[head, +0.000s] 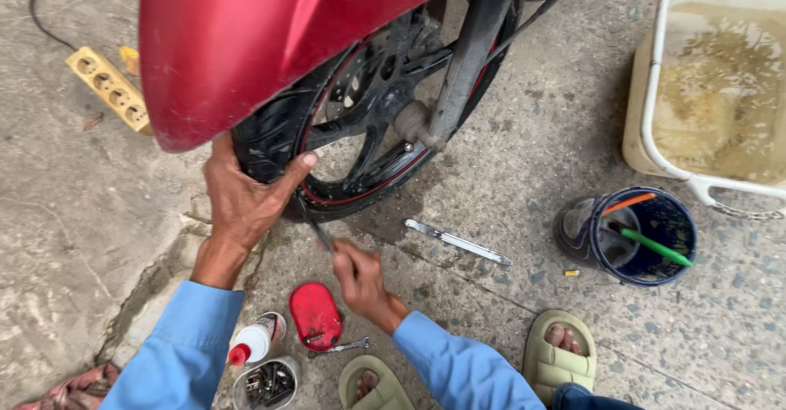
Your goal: The person crouches beside a red motorbike and uses a small metal scraper to clean dirt from the edge where the tire meets the wheel rim, working around the front wheel by hand. They steady the tire with one hand while scraping, occasionally repositioning the tool, with buckets of water and tools on the ground nearby.
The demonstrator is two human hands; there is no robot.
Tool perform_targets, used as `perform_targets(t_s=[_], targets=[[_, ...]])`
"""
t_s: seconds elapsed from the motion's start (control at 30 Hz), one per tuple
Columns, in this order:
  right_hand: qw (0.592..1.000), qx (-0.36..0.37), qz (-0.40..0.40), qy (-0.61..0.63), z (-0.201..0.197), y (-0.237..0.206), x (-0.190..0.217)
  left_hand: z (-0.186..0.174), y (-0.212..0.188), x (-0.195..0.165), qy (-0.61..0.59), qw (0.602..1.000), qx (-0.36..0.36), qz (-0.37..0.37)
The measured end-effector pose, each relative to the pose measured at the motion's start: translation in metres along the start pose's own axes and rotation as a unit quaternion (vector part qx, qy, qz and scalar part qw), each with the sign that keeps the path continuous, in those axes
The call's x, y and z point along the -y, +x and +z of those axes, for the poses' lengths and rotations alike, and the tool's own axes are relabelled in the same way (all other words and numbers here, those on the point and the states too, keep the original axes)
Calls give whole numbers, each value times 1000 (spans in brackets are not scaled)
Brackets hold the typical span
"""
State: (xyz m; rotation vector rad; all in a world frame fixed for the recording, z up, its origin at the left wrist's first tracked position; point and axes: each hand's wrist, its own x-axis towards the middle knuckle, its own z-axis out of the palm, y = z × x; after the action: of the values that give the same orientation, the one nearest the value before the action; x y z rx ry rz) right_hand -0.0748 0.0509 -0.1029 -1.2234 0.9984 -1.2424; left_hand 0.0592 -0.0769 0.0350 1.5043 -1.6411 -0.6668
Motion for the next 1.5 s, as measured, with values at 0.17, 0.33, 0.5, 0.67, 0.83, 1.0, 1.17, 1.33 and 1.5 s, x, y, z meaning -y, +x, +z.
perform_targets(t_s=[0.17,0.33,0.5,0.67,0.83,1.0,1.17,1.33,1.5], targets=[[991,-28,117,-63,-24,-48,-11,-5,-3,14,-35,998,-9,58],[971,-50,233,-7,-16,-37,-6,6,-37,49,-191,978,54,-61],[971,-24,236,-39,-20,-25,10,15,-52,85,-93,991,80,-58],[968,-66,241,10,6,-31,4,17,-57,84,-121,991,52,-38],[946,-182,237,127,54,-14,14,20,-52,71,27,998,15,-52],[942,-42,326,60,-8,1,41,16,-50,70,-38,995,53,-76],[994,62,33,-81,-51,-40,32,16,-55,76,-20,996,61,-58],[956,-225,181,-43,-4,-84,-16,13,-76,49,148,984,-21,-95],[936,-327,-23,-125,-10,-70,-17,21,-67,-21,328,903,66,268]])
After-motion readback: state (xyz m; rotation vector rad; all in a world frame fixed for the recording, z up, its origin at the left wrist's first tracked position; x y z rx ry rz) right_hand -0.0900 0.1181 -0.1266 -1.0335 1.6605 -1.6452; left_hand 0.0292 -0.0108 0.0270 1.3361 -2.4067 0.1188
